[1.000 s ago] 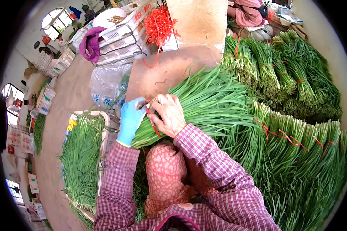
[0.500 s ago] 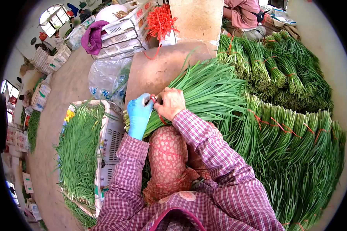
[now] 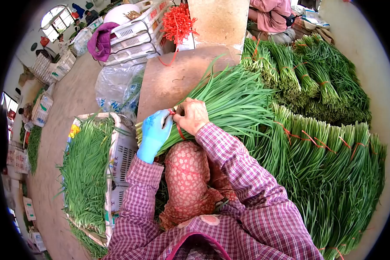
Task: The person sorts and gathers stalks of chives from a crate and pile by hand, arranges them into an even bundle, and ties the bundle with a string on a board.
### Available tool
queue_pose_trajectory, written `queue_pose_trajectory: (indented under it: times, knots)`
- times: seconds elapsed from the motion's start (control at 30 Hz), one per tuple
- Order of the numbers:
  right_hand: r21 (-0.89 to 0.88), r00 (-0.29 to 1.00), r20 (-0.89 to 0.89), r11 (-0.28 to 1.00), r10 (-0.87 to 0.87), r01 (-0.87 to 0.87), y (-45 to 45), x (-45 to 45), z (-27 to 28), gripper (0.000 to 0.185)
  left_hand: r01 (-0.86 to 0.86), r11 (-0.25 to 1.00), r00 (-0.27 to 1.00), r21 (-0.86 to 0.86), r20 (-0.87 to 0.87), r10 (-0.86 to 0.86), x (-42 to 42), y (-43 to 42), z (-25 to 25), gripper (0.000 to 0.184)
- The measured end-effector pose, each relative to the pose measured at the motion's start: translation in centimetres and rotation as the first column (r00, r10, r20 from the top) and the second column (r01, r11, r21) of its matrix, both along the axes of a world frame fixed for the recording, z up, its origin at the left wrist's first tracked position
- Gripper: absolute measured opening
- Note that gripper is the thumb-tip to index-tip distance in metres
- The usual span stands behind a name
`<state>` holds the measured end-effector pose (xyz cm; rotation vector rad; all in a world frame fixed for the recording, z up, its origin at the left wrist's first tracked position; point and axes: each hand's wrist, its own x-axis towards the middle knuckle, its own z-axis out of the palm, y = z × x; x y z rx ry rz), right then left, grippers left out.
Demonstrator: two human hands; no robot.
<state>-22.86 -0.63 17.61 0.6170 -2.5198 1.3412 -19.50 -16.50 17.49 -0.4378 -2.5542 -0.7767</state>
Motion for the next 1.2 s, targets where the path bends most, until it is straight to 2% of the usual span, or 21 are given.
queue_pose_trajectory:
  times: [0.1, 0.13, 0.23, 0.27, 0.3, 0.4, 0.5, 0.57, 0.63, 0.8, 0.87, 0.9, 0.97, 1.0, 1.03, 1.1, 1.17, 1.2]
  knots:
    - [-0.028, 1.0, -0.016, 0.999, 0.022, -0.022, 0.0, -0.1, -0.3, 0.016, 0.086, 0.994, 0.996, -0.07, 0.027, -0.084, 1.1, -0.2, 0.9, 0.027]
    - [-0.039, 0.999, -0.015, 0.998, 0.038, -0.039, 0.0, 0.0, -0.3, 0.014, 0.092, 0.992, 0.992, -0.087, -0.074, -0.098, 1.4, -0.2, 0.5, 0.041]
    - [0.039, 0.995, -0.094, 0.999, 0.013, -0.009, 0.0, 0.7, 0.1, 0.013, 0.036, 0.991, 0.996, -0.128, -0.074, -0.046, 1.7, 0.4, 0.1, 0.051]
    - [0.048, 0.997, -0.066, 0.998, 0.034, -0.031, 0.2, 1.0, 0.4, 0.015, 0.021, 0.992, 0.997, -0.126, -0.071, -0.03, 1.6, 0.3, -0.2, 0.056]
    - [0.048, 0.997, -0.066, 0.998, 0.036, -0.033, 0.5, 1.4, 0.8, 0.015, 0.019, 0.992, 0.997, -0.126, -0.071, -0.028, 1.6, 0.4, -0.1, 0.056]
    - [0.168, 0.972, -0.233, 0.983, -0.036, 0.077, 0.9, 2.1, 1.4, 0.022, 0.022, 0.992, 0.999, -0.127, -0.025, -0.025, 1.8, 0.5, 0.5, 0.054]
    - [0.207, 0.972, -0.231, 0.974, -0.046, 0.095, 0.7, 2.1, 1.8, 0.023, 0.025, 0.994, 1.0, -0.106, 0.003, -0.025, 1.9, 0.7, 0.6, 0.057]
    - [0.23, 0.966, -0.256, 0.968, -0.038, 0.099, 0.6, 1.8, 1.1, 0.021, 0.038, 0.996, 0.998, -0.075, -0.051, -0.042, 1.8, 0.6, 0.3, 0.053]
    - [0.182, 0.982, -0.185, 0.983, 0.023, 0.011, 0.7, 1.7, 1.3, 0.018, 0.04, 0.995, 0.998, -0.089, -0.045, -0.044, 1.7, 0.5, 0.2, 0.052]
    - [0.072, 0.975, -0.22, 0.997, -0.008, 0.025, 0.3, 2.1, 1.0, 0.012, 0.043, 0.994, 0.998, -0.099, -0.04, -0.047, 1.5, 0.3, 0.1, 0.051]
    - [-0.006, 0.972, -0.235, 1.0, -0.002, 0.0, 0.1, 1.9, 0.7, 0.012, 0.024, 0.995, 0.983, -0.092, 0.182, -0.007, 1.2, 0.1, 0.9, 0.073]
    - [-0.008, 0.972, -0.233, 1.0, 0.004, -0.006, 0.0, 1.7, 0.7, 0.012, 0.018, 0.995, 0.983, -0.094, 0.184, -0.001, 1.1, 0.0, 1.4, 0.073]
    - [-0.044, 0.971, -0.24, 0.999, 0.003, -0.014, -0.2, 0.5, 0.9, 0.015, -0.037, 0.968, 0.979, -0.248, 0.185, 0.085, 0.7, -0.3, 2.0, 0.103]
    - [-0.074, 0.965, -0.26, 0.997, -0.022, 0.003, -0.6, -0.7, 0.3, 0.018, 0.009, 0.93, 0.982, -0.369, 0.181, 0.062, 0.2, -0.9, 2.1, 0.124]
    - [-0.089, 0.981, -0.195, 0.996, -0.008, -0.01, -0.7, -1.3, 0.7, 0.02, 0.004, 0.929, 0.981, -0.371, 0.18, 0.068, -0.3, -0.8, 3.1, 0.124]
    - [-0.107, 0.985, -0.17, 0.993, 0.032, -0.051, -1.0, -2.6, 0.9, 0.016, 0.097, 0.85, 0.888, -0.518, 0.431, 0.161, -1.4, -0.4, 5.3, 0.124]
    - [-0.297, 0.996, -0.021, 0.951, 0.089, -0.091, -1.0, -3.7, 0.7, 0.012, 0.088, 0.841, 0.856, -0.534, 0.473, 0.21, -3.0, -1.0, 5.3, 0.121]
    - [-0.571, 0.978, 0.085, 0.814, 0.188, -0.107, -1.5, -3.9, 1.0, 0.014, 0.145, 0.894, 0.833, -0.423, 0.541, 0.121, -3.9, -2.0, 4.8, 0.117]
